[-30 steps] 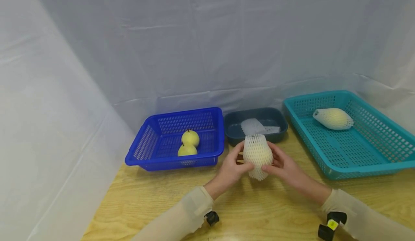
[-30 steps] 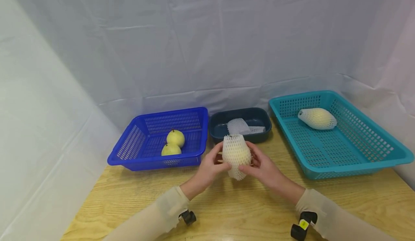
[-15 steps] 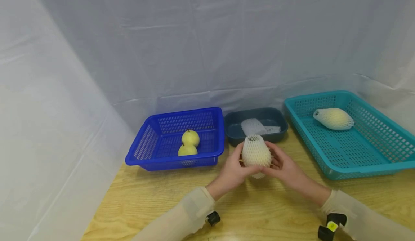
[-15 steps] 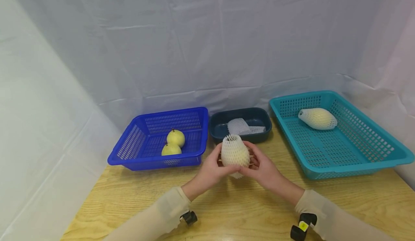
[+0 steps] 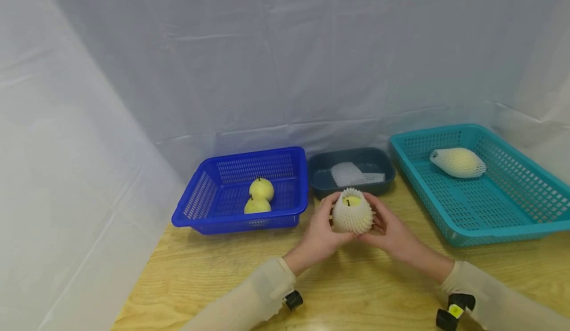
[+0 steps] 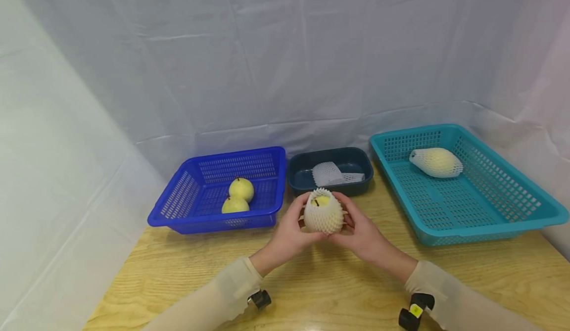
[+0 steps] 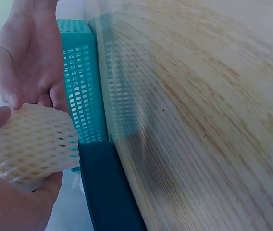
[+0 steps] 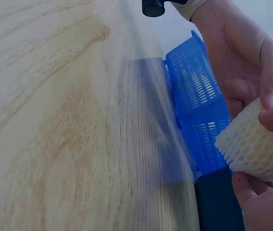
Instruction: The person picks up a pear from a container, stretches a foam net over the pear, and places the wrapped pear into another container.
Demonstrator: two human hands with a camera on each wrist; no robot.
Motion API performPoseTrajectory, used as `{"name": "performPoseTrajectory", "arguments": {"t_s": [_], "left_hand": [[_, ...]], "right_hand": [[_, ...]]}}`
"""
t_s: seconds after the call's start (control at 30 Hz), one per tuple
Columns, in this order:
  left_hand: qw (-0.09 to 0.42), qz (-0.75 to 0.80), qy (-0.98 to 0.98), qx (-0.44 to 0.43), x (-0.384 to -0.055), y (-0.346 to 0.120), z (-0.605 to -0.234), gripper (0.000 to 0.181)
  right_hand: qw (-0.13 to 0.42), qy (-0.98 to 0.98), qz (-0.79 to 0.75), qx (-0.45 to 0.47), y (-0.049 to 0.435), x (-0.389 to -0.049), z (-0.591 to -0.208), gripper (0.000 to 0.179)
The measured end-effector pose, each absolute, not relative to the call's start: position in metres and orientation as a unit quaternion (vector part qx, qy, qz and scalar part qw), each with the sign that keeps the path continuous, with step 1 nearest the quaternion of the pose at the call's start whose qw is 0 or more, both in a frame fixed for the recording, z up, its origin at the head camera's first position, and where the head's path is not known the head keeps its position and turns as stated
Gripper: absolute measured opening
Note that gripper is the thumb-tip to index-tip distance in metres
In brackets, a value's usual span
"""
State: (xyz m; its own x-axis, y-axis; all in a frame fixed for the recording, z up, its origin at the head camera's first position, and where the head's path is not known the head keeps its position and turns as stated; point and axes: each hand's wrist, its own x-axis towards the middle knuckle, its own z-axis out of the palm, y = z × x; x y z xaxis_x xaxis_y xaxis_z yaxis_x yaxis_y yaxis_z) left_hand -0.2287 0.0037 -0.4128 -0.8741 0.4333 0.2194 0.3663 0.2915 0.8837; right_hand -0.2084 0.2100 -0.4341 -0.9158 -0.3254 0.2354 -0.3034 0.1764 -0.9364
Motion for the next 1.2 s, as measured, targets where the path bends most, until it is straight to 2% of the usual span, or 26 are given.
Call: {"name": "performPoseTrajectory", "arguments": {"t_s": [0.57, 0.73, 0.93, 1.2], "left_hand": [[0.021, 0.550, 0.793, 0.261, -0.231, 0.006, -0.413, 0.090], [0.049, 0.599, 0.766, 0.231, -0.233, 0.006, -0.414, 0.085], [0.077, 0.653, 0.726, 0.204, -0.234, 0.004, -0.414, 0.075], [0.142, 0.744, 0.628, 0.177, -0.236, 0.006, -0.413, 0.059]], "right_hand": [[0.002, 0.780, -0.586, -0.219, 0.213, -0.210, -0.432, 0.084], [0.011, 0.772, -0.595, -0.224, 0.216, -0.210, -0.431, 0.080], [0.018, 0.754, -0.616, -0.229, 0.221, -0.212, -0.424, 0.063], [0.028, 0.760, -0.619, -0.195, 0.226, -0.211, -0.414, 0.054]]}}
